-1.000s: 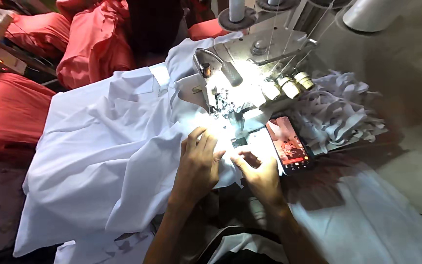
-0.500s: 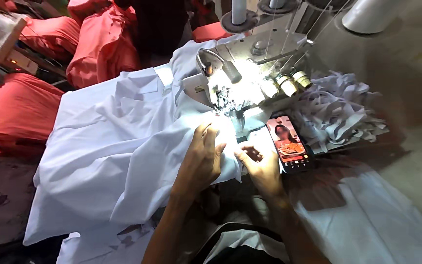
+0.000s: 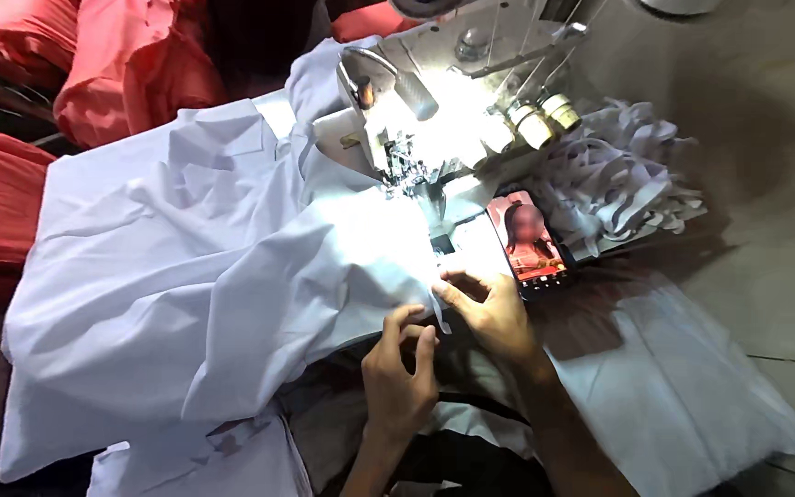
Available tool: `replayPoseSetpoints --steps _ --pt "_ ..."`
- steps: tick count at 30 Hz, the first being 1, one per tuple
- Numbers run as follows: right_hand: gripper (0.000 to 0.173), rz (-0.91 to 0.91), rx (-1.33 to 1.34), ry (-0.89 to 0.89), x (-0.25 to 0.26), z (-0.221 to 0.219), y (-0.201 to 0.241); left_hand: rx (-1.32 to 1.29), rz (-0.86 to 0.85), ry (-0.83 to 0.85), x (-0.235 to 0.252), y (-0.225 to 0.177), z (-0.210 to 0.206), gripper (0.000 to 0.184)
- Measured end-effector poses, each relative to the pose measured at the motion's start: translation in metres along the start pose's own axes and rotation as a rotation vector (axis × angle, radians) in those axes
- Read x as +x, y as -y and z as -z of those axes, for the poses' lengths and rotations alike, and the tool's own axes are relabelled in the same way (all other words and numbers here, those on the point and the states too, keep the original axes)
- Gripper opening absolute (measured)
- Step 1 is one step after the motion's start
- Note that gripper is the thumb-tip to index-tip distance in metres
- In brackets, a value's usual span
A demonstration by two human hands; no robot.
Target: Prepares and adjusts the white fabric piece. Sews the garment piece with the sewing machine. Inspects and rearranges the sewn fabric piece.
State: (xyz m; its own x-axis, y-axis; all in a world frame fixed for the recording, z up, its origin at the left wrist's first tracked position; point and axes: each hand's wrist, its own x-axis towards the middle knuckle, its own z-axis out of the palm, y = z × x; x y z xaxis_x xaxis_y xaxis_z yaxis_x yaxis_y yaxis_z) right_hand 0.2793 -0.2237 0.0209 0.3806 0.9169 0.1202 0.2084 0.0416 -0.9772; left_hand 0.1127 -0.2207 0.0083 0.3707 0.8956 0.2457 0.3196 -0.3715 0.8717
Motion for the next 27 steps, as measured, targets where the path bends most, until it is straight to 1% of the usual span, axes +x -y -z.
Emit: replayPoseSetpoints --steps 2,5,8,10,12,15,17,23,27 --pt "0.015 -0.002 -0.031 0.035 0.001 0.002 0.0 -0.057 0.082 -0.005 -0.007 0.006 -0.012 0.035" --pt "0.015 0.008 -0.054 0.061 0.001 0.004 0.001 -0.089 0.144 -0.021 -0.007 0.011 -0.019 0.037" --pt "0.015 0.013 -0.052 0.069 0.001 0.005 0.0 -0.151 0.161 -0.024 -0.007 0.014 -0.022 0.031" --pt "0.016 0.005 -0.052 0.077 0.0 0.006 0.0 -0.255 0.169 -0.024 -0.007 0.012 -0.023 0.021" --pt "0.018 -0.007 -0.048 0.085 -0.001 0.007 0.0 -0.374 0.184 0.015 -0.006 0.011 -0.021 0.014" --pt "0.019 -0.032 -0.051 0.109 -0.003 0.009 0.0 -0.509 0.208 0.104 -0.005 0.013 -0.019 0.015" --pt "0.019 -0.038 -0.057 0.129 -0.005 0.01 0.0 -0.523 0.204 0.122 -0.005 0.016 -0.019 0.016" --pt "0.017 -0.08 -0.062 0.174 -0.01 0.009 -0.002 -0.446 0.202 0.114 -0.005 0.02 -0.02 0.016" --pt "0.015 -0.068 -0.085 0.184 -0.015 0.01 -0.004 -0.461 0.185 0.135 -0.007 0.018 -0.02 0.016"
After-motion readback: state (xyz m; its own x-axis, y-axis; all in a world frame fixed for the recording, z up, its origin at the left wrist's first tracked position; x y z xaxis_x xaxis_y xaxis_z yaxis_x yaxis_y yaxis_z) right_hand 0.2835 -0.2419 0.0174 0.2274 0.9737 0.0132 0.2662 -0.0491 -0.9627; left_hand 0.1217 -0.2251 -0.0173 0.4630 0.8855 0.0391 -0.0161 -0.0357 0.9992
